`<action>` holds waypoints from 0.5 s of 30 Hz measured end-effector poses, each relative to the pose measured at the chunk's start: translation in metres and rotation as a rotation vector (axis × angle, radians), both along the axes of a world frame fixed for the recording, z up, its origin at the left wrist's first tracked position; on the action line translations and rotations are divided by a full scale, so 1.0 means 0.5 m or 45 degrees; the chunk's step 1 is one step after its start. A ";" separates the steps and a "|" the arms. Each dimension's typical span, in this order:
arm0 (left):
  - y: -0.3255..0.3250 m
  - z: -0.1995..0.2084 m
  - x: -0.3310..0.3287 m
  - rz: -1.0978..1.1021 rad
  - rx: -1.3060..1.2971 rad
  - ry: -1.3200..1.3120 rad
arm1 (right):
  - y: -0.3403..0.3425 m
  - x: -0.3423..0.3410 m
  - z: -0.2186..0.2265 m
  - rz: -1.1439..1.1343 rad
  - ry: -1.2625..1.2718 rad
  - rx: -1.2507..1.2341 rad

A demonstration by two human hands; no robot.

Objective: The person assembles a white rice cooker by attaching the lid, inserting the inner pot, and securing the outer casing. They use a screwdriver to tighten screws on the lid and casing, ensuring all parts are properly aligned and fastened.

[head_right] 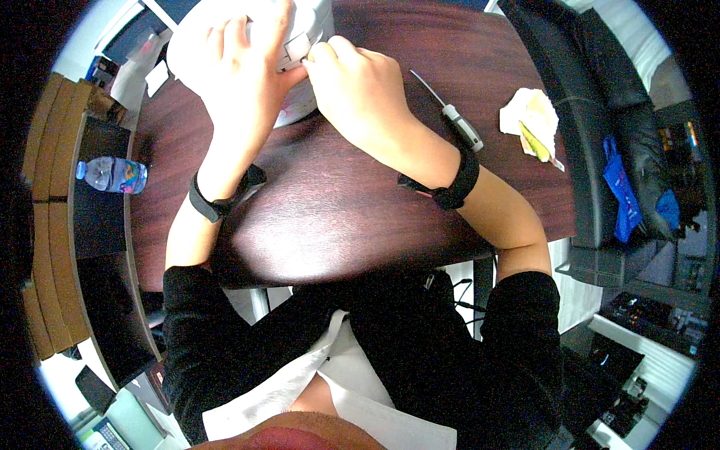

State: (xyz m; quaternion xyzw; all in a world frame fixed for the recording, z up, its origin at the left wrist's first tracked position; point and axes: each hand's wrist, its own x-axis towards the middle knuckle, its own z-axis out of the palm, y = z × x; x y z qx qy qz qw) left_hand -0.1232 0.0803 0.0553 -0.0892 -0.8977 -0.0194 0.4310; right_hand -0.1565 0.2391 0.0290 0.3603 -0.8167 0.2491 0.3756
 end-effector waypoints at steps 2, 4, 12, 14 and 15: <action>0.001 0.001 0.000 0.011 0.000 -0.026 | -0.001 0.000 0.002 -0.014 0.037 0.029; 0.002 0.002 0.001 0.050 -0.019 -0.066 | -0.004 -0.001 0.003 -0.026 0.065 0.049; 0.003 0.001 0.001 0.019 0.015 -0.058 | -0.012 0.001 0.003 -0.035 0.078 -0.028; 0.002 0.002 0.003 0.003 0.010 -0.039 | -0.013 0.004 0.000 -0.034 0.049 -0.052; 0.001 0.002 0.003 -0.003 0.012 -0.045 | -0.012 0.006 -0.001 -0.034 0.035 -0.063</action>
